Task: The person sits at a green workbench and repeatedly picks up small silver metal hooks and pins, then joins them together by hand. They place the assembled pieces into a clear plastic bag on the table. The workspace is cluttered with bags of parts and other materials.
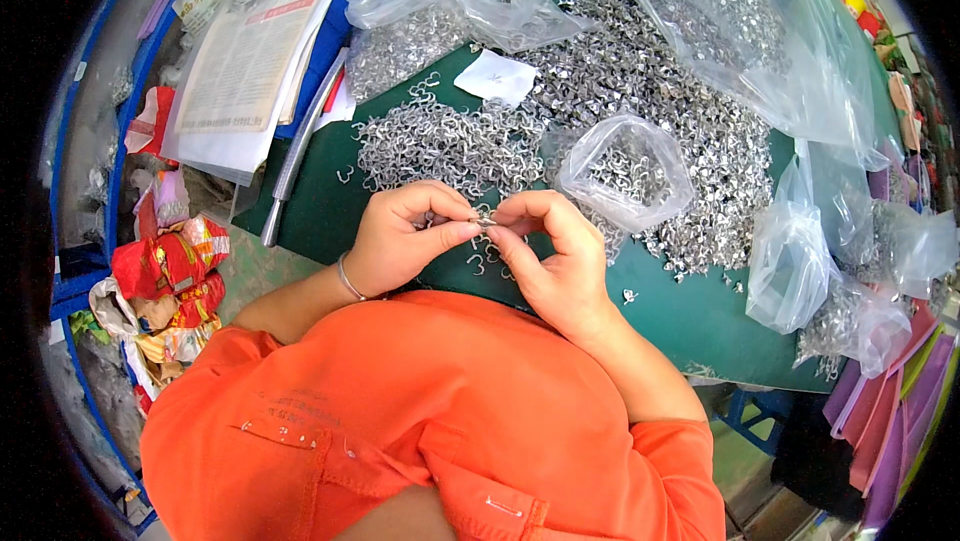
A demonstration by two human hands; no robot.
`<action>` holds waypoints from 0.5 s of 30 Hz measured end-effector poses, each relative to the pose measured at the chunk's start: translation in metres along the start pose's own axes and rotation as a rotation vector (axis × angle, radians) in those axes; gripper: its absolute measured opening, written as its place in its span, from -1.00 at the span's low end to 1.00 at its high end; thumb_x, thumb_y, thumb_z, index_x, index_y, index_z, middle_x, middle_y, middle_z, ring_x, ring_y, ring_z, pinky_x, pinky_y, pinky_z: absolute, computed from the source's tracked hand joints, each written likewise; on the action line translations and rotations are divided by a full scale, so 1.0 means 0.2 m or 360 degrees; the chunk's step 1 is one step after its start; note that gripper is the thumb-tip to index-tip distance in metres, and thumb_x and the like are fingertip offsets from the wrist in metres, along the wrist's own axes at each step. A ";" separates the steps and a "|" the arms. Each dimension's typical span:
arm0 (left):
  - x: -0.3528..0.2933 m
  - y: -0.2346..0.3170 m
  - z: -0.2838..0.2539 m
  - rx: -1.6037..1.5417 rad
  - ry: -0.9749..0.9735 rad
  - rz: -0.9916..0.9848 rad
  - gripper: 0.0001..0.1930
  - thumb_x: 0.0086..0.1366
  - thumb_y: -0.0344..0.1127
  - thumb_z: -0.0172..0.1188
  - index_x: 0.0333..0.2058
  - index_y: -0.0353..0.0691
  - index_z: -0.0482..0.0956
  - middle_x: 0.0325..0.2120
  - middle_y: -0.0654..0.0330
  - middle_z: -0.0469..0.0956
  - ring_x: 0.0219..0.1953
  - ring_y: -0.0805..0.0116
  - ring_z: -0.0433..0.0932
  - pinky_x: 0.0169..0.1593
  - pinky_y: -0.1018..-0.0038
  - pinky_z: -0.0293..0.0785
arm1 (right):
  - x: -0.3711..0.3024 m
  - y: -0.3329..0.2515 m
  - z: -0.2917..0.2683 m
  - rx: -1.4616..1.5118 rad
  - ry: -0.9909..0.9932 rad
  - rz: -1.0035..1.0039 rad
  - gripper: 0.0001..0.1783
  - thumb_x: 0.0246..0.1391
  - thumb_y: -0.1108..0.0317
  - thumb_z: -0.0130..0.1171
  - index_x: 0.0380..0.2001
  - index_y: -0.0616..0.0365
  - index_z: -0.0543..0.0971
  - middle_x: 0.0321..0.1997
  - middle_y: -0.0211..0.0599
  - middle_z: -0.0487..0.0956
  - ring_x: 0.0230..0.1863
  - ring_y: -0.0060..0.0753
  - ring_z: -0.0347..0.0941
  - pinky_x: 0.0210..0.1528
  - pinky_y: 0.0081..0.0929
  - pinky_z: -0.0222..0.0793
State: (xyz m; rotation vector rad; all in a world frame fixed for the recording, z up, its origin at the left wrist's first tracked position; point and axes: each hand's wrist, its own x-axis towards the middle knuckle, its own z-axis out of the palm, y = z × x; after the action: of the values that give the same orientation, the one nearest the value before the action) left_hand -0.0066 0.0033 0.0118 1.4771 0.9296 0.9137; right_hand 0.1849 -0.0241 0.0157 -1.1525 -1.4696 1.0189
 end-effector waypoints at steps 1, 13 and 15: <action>0.00 0.00 0.00 0.0019 0.0002 0.0070 -0.91 0.12 -0.54 0.31 -0.36 -0.29 0.61 -0.40 0.21 0.58 -0.44 0.59 0.47 -0.37 0.66 0.37 | 0.00 0.00 0.00 -0.0011 0.0014 -0.0021 -0.79 -0.08 0.61 0.30 -0.33 0.23 0.54 -0.30 -0.28 0.57 -0.34 -0.50 0.52 -0.29 -0.58 0.46; -0.01 -0.01 0.01 0.0085 -0.0011 0.0229 -0.91 0.13 -0.54 0.30 -0.36 -0.31 0.61 -0.38 0.21 0.58 -0.45 0.58 0.46 -0.44 0.63 0.35 | -0.01 0.03 -0.01 -0.0039 -0.0022 -0.0249 -0.82 -0.04 0.64 0.25 -0.32 0.26 0.56 -0.35 -0.26 0.57 -0.34 -0.52 0.52 -0.31 -0.62 0.45; -0.01 -0.01 0.02 -0.0103 -0.0033 0.0024 -0.92 0.16 -0.52 0.28 -0.35 -0.32 0.60 -0.36 0.21 0.59 -0.42 0.59 0.47 -0.43 0.65 0.35 | -0.01 0.03 -0.02 0.0040 -0.0077 -0.0180 -0.83 -0.02 0.64 0.23 -0.30 0.27 0.57 -0.33 -0.25 0.57 -0.32 -0.52 0.52 -0.29 -0.62 0.45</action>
State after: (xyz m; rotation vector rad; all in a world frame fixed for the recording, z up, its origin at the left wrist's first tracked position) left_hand -0.0046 0.0006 0.0093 1.4378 0.8666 0.9296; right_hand 0.1892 -0.0239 0.0103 -1.0214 -1.5379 0.9905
